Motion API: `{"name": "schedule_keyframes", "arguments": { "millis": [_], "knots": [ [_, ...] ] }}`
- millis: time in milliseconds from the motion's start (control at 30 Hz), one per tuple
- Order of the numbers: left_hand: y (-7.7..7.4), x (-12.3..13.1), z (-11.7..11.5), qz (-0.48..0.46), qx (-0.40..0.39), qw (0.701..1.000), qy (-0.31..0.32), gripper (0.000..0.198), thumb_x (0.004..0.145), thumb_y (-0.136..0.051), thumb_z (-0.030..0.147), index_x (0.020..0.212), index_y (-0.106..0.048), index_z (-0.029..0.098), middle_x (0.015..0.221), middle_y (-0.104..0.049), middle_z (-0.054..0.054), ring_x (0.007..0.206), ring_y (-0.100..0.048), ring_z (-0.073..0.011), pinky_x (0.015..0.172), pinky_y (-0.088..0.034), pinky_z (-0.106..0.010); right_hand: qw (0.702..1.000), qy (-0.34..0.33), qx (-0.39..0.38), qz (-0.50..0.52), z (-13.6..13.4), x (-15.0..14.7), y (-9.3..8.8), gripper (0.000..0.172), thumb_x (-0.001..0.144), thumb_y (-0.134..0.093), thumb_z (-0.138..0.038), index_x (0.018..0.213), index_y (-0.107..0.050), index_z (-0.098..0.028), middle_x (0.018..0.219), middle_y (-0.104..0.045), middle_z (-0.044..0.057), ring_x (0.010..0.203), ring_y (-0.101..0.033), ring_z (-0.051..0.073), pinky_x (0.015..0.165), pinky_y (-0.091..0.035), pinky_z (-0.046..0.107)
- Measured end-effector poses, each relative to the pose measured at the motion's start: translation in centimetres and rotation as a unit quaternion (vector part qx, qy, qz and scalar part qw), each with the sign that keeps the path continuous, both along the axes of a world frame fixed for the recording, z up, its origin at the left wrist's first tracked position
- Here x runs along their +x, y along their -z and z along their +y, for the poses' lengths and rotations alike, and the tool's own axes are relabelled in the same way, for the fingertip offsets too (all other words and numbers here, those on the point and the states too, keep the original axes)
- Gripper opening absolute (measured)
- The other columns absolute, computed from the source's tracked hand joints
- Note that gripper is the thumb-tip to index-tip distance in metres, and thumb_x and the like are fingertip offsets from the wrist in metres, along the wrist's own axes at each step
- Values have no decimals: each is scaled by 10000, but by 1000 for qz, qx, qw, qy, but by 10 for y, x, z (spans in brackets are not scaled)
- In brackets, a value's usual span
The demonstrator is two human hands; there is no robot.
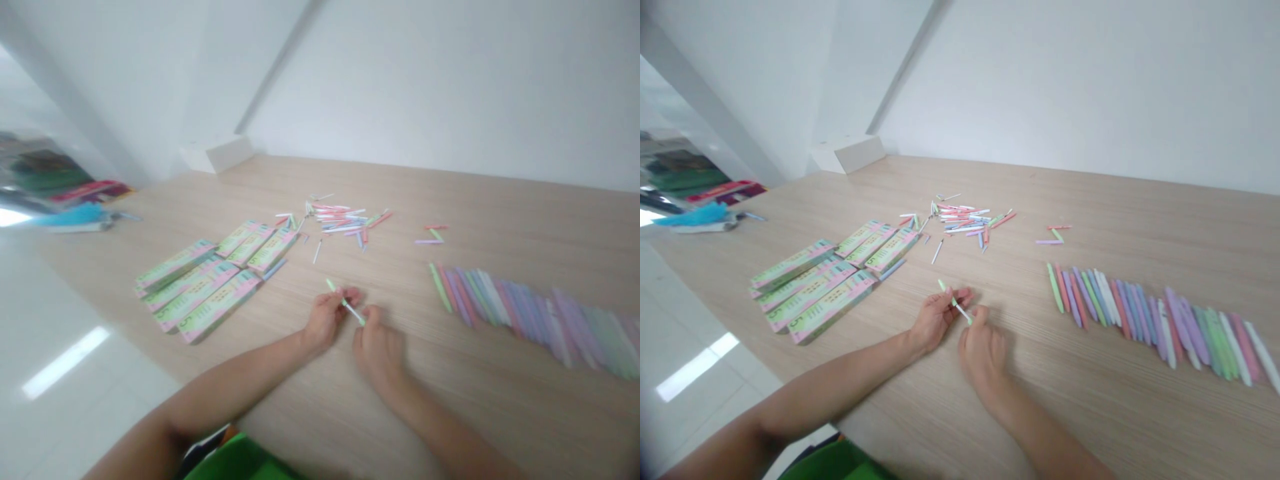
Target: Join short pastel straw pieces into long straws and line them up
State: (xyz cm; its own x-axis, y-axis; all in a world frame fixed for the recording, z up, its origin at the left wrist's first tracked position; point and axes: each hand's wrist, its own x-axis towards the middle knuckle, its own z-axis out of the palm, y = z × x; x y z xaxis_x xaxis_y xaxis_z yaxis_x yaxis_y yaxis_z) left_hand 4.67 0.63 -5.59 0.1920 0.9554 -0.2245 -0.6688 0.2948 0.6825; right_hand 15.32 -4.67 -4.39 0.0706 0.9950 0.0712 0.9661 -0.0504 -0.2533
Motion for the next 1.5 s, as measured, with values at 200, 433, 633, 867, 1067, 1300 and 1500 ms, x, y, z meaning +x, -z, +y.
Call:
{"name": "schedule_keyframes", "arguments": {
  "millis": [200,433,633,867,1067,1300,1500],
  "knots": [
    [6,1,-11,25,37,995,85,364,740,-734,422,863,-747,79,1147,-664,-174,1061,-616,-247,1002,-404,-346,996,-21,41,82,-7,-9,4,315,807,-382,-52,1111,-447,-101,883,-687,133,766,-663,218,652,-404,299],
    [7,-2,-12,64,47,985,150,498,737,-713,491,1051,-715,104,1061,-696,-145,979,-627,-239,968,-398,-364,981,-30,54,187,-7,-1,4,255,770,-362,-68,1003,-437,-139,854,-653,101,756,-634,202,652,-389,290],
    [13,0,-13,151,105,980,78,509,796,-673,408,1228,-590,152,1067,-684,-123,1010,-616,-240,967,-402,-367,989,1,-17,147,1,6,-5,228,839,-384,-122,1055,-449,-152,779,-652,51,638,-601,174,598,-292,282],
    [4,-1,-21,468,293,832,-54,623,839,-586,240,1404,-360,108,1348,-458,-208,1244,-438,-297,1063,-318,-467,996,20,-55,73,8,7,-11,190,912,-361,-206,1066,-460,-157,734,-660,58,699,-639,209,588,-262,293],
    [-16,-12,-9,682,496,498,199,287,848,-461,108,1090,-611,71,1140,-623,-177,1147,-532,-248,1019,-398,-430,994,-6,-108,23,11,7,-20,192,894,-386,-190,1066,-465,-159,789,-685,82,758,-665,221,591,-285,291],
    [-47,-14,-23,794,466,263,287,357,844,-368,1,1099,-615,-43,1200,-596,-287,1171,-568,-306,978,-452,-400,988,-65,-142,6,12,10,-18,173,892,-391,-216,1046,-450,-165,808,-694,94,766,-681,253,561,-262,303],
    [-62,-12,-17,789,384,364,312,243,857,-436,51,921,-666,94,843,-716,-133,803,-698,-252,710,-551,-342,981,-134,-141,2,6,12,-24,181,880,-368,-186,1038,-451,-156,834,-689,91,784,-672,233,602,-323,304]
  ]
}}
